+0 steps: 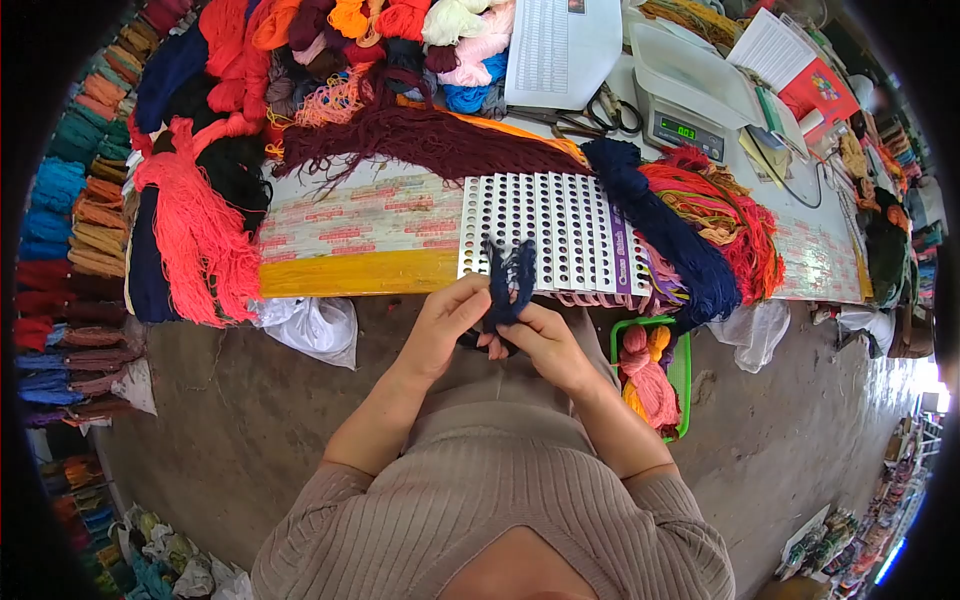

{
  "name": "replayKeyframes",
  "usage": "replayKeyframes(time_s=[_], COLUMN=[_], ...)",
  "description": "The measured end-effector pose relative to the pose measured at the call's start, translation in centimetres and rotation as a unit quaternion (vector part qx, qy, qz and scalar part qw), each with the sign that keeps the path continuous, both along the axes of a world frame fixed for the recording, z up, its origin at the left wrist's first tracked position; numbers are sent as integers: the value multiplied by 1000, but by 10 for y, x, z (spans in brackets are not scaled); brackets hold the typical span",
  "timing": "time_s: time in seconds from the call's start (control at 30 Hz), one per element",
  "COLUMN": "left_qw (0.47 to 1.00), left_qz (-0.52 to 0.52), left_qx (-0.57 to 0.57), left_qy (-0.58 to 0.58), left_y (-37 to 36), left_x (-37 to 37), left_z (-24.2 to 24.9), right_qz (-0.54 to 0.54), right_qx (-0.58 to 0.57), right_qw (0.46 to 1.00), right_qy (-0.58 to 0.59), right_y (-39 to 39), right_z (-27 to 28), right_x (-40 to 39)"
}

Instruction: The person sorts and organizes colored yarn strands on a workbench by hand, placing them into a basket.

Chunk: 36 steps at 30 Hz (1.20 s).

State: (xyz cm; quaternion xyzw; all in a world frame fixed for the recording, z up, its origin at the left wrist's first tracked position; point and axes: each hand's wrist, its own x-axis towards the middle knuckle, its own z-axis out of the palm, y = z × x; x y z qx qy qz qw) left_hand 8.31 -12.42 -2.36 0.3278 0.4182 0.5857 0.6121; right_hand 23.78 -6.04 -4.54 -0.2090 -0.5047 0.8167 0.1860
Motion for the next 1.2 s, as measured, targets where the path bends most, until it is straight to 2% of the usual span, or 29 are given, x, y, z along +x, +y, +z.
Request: replayKeyframes(time_s=[0.33,0.5,0.57,0.7,0.8,0.87,0.97,1.2], left_qw=[999,996,993,992,992,986,969,948], left_qz=[-2,-34,-89,-89,-31,-11,46,12], left_qx=[-22,-38,-79,-90,-60,14,-15,-18], left_qy=[43,67,4,-9,-109,-167,-242,-318], left_y=[2,-2,-2,-5,-4,-1,1,-5], left_x=[6,7,7,4,2,-4,-14,-31], left_z=[-3,-2,2,1,-13,-18,-16,-30], right_qz=[2,71,94,104,154,153,163,159], right_qx=[-30,56,67,20,34,28,21,47], right_qw=[999,992,987,988,979,980,979,978], right_qy=[-36,-90,-111,-115,-130,-122,-124,-125], right_y=[-2,-7,-10,-15,-18,-23,-25,-24], right_z=[4,-4,-6,-3,0,-5,-3,-6], right_x=[4,6,6,5,5,5,6,6])
